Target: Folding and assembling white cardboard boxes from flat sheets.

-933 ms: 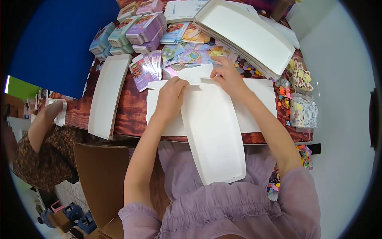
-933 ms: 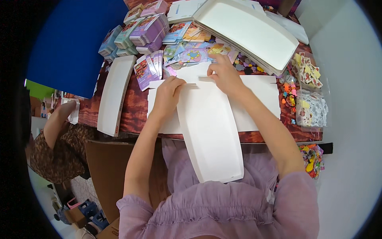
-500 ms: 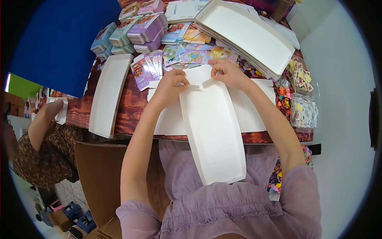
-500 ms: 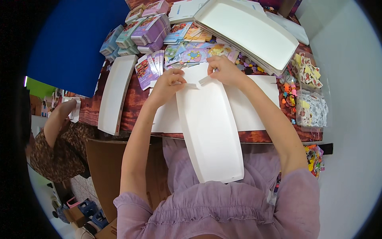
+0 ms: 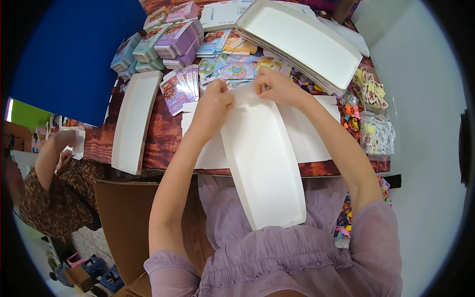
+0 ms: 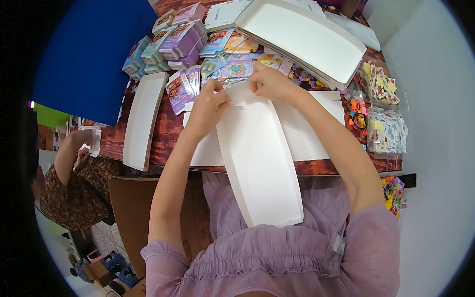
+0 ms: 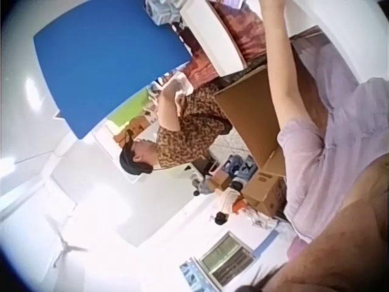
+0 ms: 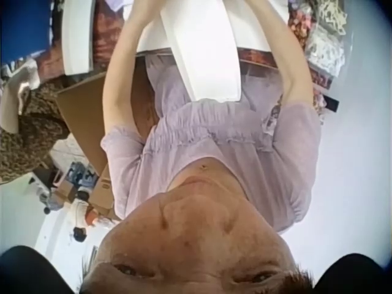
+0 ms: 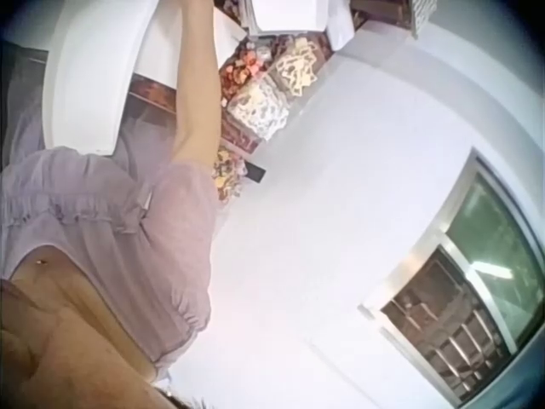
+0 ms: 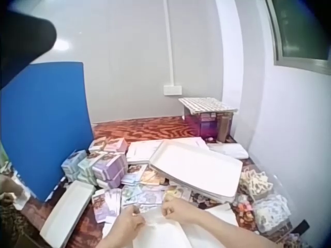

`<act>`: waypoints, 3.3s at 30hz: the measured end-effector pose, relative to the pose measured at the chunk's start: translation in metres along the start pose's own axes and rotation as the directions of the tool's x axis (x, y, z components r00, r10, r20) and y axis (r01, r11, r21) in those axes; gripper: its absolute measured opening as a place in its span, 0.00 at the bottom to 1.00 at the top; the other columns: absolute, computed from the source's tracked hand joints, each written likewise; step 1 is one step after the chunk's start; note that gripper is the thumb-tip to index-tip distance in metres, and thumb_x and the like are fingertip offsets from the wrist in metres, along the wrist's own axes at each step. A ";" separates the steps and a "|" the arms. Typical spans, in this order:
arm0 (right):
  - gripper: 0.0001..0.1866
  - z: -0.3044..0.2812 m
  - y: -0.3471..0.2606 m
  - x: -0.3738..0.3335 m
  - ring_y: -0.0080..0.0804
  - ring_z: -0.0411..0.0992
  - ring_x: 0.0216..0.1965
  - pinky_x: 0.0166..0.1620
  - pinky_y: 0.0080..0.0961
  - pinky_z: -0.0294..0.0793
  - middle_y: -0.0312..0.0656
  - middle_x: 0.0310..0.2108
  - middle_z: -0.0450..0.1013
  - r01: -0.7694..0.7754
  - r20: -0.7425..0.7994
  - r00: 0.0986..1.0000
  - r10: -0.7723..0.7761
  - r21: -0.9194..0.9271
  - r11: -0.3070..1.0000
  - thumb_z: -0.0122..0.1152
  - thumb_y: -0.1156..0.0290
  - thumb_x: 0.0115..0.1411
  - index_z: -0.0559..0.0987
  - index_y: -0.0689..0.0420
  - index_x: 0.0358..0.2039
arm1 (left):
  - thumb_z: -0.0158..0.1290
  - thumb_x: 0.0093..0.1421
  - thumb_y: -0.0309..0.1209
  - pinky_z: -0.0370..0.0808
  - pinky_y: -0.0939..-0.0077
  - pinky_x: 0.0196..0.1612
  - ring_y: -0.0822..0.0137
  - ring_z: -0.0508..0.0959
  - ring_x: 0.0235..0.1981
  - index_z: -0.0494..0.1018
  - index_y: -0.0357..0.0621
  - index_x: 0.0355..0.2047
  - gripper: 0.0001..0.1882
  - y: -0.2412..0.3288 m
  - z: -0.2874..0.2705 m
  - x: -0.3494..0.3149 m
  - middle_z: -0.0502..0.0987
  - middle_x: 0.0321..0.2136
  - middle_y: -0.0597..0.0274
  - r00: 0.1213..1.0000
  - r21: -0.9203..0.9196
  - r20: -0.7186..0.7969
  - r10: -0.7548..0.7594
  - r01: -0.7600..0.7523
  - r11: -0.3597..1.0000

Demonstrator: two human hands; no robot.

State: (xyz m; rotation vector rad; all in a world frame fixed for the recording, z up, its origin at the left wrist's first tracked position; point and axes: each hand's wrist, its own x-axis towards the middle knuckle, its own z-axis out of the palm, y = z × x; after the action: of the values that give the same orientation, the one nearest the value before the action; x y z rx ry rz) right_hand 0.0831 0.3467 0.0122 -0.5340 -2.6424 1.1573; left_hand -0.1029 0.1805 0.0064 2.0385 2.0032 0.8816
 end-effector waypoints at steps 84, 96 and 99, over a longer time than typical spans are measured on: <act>0.37 0.057 -0.062 -0.127 0.55 0.70 0.53 0.58 0.45 0.68 0.55 0.52 0.71 -0.114 -0.364 0.928 0.077 -0.082 0.990 0.65 0.72 0.56 0.64 0.61 0.65 | 0.52 0.56 0.24 0.76 0.55 0.39 0.47 0.78 0.37 0.71 0.38 0.33 0.05 -0.018 -0.022 -0.015 0.77 0.31 0.48 0.991 0.384 0.006 0.133 -0.125 0.915; 0.21 -0.139 -0.026 -0.092 0.33 0.76 0.42 0.48 0.29 0.73 0.43 0.42 0.79 -0.263 -0.543 0.837 0.070 -0.287 0.921 0.58 0.70 0.60 0.76 0.58 0.55 | 0.56 0.63 0.30 0.71 0.79 0.36 0.72 0.75 0.31 0.73 0.37 0.57 0.22 0.048 -0.100 0.064 0.81 0.42 0.60 0.960 -0.465 -0.223 -0.172 0.051 0.884; 0.21 -0.193 0.006 -0.052 0.25 0.74 0.41 0.48 0.24 0.72 0.38 0.39 0.78 -0.077 -0.528 0.846 -0.071 -0.253 0.965 0.57 0.71 0.60 0.77 0.59 0.54 | 0.58 0.64 0.30 0.70 0.83 0.36 0.80 0.71 0.32 0.65 0.39 0.64 0.29 0.063 -0.090 0.065 0.76 0.50 0.64 0.972 -0.599 -0.164 -0.167 0.036 0.800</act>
State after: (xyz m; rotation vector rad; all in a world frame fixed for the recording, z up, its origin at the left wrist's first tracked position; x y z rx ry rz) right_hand 0.1952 0.4577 0.1348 -0.7779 -2.2985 0.5354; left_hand -0.0976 0.2099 0.1305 1.5152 1.6038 1.5212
